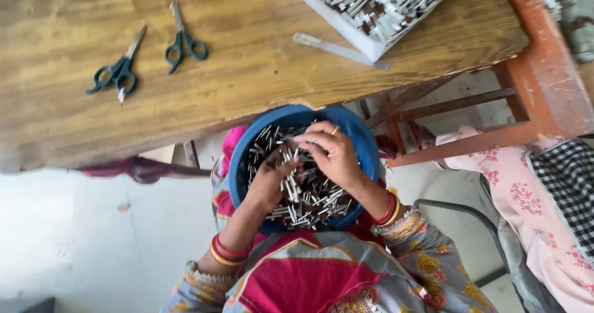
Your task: The person sits on the floor and sorts small metal pins from a blue bowl, picking them up and placing them into a white box on the table. They occasionally use a pair of scissors to separate or adjust the pins.
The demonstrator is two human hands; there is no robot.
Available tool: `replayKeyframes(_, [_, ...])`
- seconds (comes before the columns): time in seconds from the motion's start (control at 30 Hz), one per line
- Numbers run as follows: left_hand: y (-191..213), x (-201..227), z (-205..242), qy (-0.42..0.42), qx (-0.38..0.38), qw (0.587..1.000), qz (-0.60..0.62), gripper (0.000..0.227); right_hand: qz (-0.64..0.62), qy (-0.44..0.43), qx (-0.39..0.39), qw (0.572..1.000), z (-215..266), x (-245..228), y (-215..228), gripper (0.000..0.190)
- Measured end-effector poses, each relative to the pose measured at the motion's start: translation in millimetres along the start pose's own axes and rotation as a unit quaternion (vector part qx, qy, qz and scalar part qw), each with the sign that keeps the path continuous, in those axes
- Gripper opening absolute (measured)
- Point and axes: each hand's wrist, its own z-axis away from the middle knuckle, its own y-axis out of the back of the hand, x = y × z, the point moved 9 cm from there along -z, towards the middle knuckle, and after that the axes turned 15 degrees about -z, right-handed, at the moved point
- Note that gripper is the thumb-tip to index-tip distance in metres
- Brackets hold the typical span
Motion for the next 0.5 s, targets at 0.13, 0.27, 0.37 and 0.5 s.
replayKeyframes(0.13, [-21, 9, 7, 0.082, -0.020, 0.977, 0.198, 0.041, 0.156, 0.039, -0.093, 0.983, -3, -15, -29, 0.023])
replayKeyframes(0.27, [-22, 14, 16, 0.092, 0.001, 0.983, 0.162, 0.054, 0.166, 0.101, -0.241, 0.951, 1, -19, -59, 0.089])
replayKeyframes(0.37, [-23, 11, 15, 0.081, -0.035, 0.994, 0.069, 0.065, 0.139, 0.048, -0.260, 0.955, 7, 4, -56, 0.106])
replayKeyframes(0.5, [-27, 12, 15, 0.055, -0.037, 0.995, 0.070, 0.077, 0.151, 0.014, -0.242, 0.958, 3, 0, -53, 0.106])
